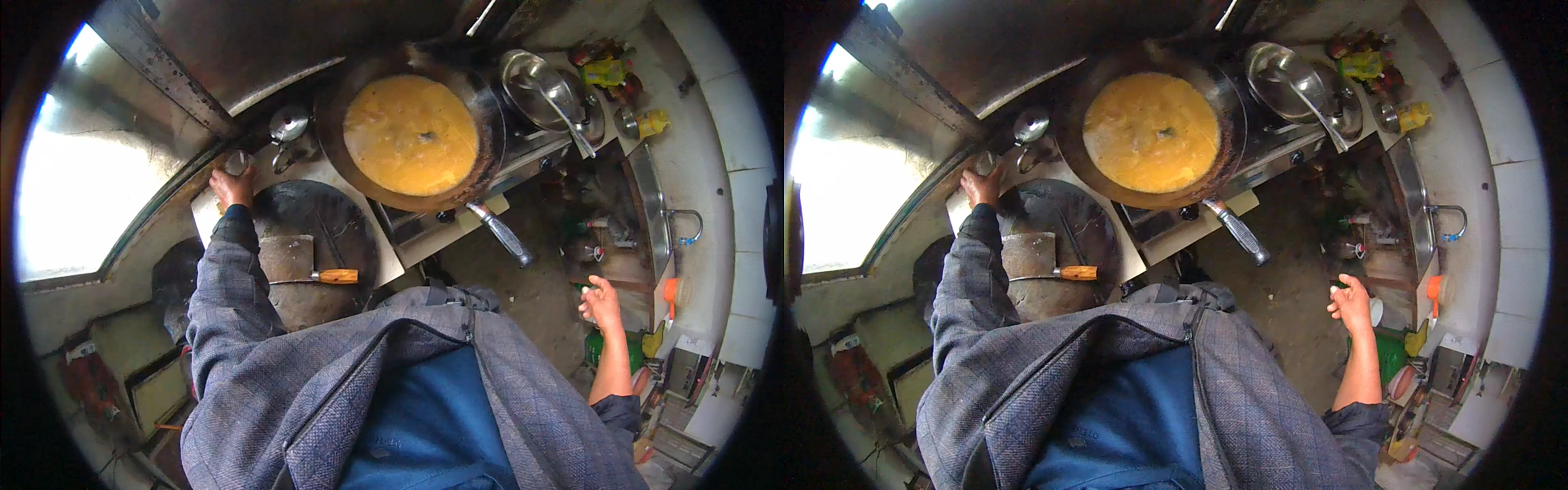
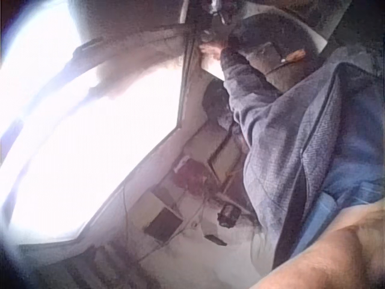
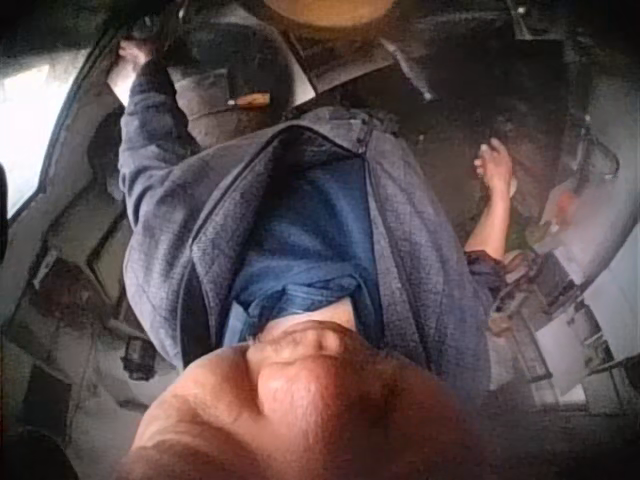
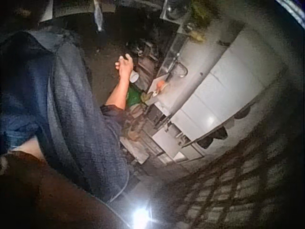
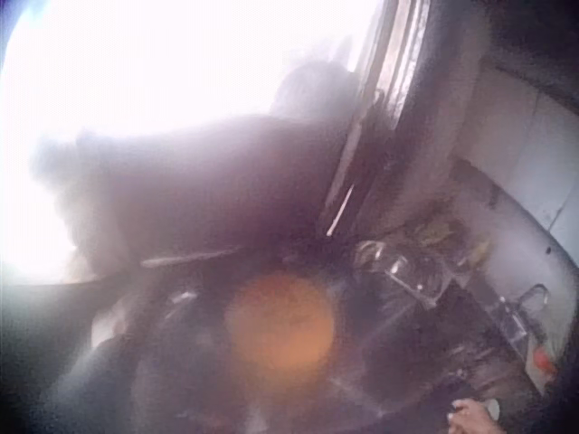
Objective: The person stirs a simmering orange liquid in a wok with a ladle, adds a spoonful of white powder, and continues stirring. Then the person cuts a hollowed pumpkin half with a knife and carries it outside to feed a dog.
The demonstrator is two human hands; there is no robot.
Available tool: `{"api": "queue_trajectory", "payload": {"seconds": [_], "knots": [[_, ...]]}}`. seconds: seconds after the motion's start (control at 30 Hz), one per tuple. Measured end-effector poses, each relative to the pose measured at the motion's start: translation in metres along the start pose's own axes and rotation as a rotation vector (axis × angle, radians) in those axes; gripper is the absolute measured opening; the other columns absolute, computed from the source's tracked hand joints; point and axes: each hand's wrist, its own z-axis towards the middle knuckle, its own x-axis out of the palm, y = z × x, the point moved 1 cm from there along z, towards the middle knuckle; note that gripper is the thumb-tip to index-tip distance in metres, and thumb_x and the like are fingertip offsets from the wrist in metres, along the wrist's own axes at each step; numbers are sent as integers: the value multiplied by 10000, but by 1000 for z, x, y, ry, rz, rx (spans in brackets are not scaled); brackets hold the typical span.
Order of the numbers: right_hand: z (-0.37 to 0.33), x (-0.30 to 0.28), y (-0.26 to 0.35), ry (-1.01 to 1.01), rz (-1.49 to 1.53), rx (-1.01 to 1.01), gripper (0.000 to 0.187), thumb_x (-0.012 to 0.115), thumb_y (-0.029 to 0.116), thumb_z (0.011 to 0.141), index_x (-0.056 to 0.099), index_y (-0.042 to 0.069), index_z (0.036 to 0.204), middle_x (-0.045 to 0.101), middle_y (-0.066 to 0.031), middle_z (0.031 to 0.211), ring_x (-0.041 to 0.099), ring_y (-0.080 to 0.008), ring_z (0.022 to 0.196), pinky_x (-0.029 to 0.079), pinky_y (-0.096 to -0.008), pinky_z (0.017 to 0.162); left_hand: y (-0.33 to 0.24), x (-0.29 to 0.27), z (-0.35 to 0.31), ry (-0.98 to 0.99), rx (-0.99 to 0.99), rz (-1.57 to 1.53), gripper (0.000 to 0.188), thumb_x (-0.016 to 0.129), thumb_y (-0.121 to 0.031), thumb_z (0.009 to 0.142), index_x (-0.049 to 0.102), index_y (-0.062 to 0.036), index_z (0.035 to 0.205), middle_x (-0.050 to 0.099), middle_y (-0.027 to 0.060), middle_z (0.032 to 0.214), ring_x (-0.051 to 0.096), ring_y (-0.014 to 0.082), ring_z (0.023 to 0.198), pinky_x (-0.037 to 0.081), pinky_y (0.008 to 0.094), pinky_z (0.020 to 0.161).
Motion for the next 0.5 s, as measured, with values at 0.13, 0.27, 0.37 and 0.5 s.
{"api": "queue_trajectory", "payload": {"seconds": [0.13,0.27,0.37,0.5], "knots": [[20,-14,53,-30,-148,-125,448,707,129,1010,576,16,1423,672,-52,899,665,-115,647,540,-281,534,-2,-2,4,54,-3,56,1005,923,-496,726,439,30,1432,516,311,1421,470,492,1390,440,521,1156],[65,-32,119,-141,-319,-456,384,749,146,969,667,23,1323,710,-74,910,693,-135,745,563,-315,668,-7,-41,-20,-75,154,106,1150,935,-276,728,251,5,1607,333,303,1610,365,471,1497,387,492,1222],[114,-42,163,-290,-496,-789,358,771,153,934,698,12,1255,728,-162,1018,732,-262,909,576,-393,832,-25,-87,-60,-300,385,92,1090,886,-224,783,229,32,1614,296,303,1632,306,461,1527,291,493,1278],[205,-44,197,-349,-613,-881,373,781,173,918,685,19,1244,680,-180,1102,713,-312,919,565,-442,872,-74,-143,-142,-388,433,-118,983,853,-183,832,282,53,1597,352,293,1603,345,451,1502,307,498,1256]]}}
